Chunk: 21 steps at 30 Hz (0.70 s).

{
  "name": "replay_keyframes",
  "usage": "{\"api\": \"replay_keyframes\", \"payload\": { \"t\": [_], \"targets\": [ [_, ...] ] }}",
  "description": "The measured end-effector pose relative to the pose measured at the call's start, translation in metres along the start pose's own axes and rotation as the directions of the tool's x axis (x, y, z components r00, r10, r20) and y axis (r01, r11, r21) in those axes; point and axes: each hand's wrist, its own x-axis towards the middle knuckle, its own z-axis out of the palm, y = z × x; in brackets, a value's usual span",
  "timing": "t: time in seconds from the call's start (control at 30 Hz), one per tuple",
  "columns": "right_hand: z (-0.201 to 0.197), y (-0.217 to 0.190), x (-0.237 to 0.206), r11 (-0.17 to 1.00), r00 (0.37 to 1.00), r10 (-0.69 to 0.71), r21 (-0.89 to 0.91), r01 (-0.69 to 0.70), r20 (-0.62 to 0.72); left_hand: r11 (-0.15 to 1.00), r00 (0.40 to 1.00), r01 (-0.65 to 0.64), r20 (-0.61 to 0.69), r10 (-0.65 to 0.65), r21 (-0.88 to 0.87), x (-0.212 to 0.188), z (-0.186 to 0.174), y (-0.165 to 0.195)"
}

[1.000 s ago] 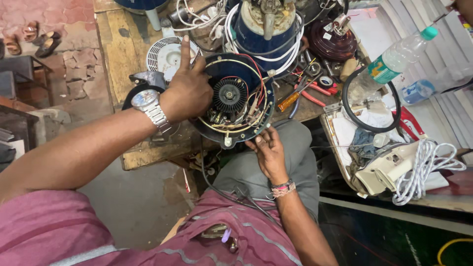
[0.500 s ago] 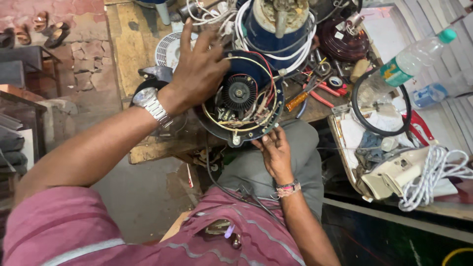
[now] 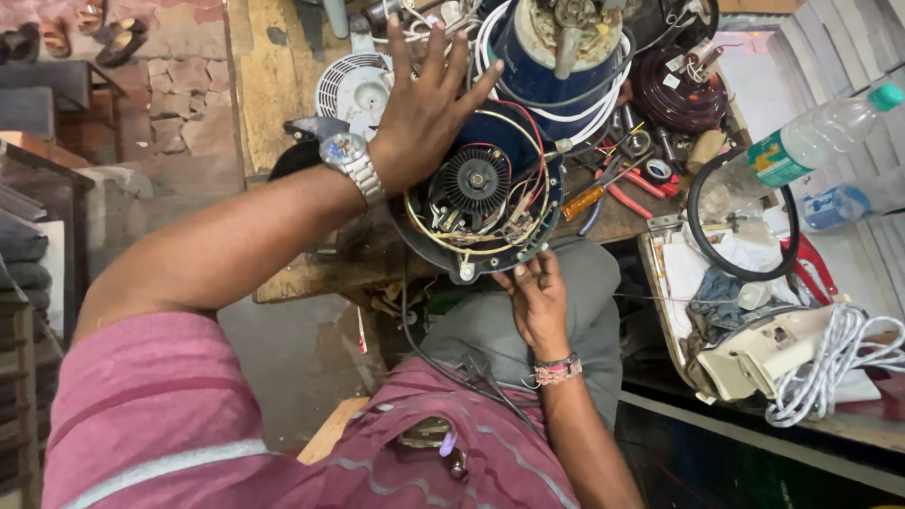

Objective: The person disassembles a small fan motor, inspects the internal wiring and components, and uses a screwdriver to adjust parts. They then reassemble the fan housing and test the motor by spinning the blades.

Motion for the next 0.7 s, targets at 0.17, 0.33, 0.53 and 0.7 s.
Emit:
{"api": "replay_keyframes", "payload": {
  "t": [0.17,0.33,0.53,0.7],
  "targets": [
    [-0.005,0.002,0.001,1.000,1.000,-0.012,0.009,0.012,0.013,0.977,0.983,0.037,0.169,-0.074,0.212,-0.001,-0.004,0.016],
    [-0.007,0.002,-0.001,1.000,1.000,-0.005,0.010,0.005,-0.006,0.949,0.972,0.048,0.206,-0.117,0.311,0.004,-0.002,0.025],
    [-0.015,0.002,-0.001,1.000,1.000,-0.004,0.001,0.004,-0.002,0.998,0.996,0.059,0.074,-0.057,-0.025,-0.003,0.000,0.019],
    [-0.019,0.004,-0.002,1.000,1.000,0.000,0.003,0.000,0.001,0.985,0.999,0.038,0.014,-0.036,-0.170,-0.020,-0.003,0.014]
  ]
}}
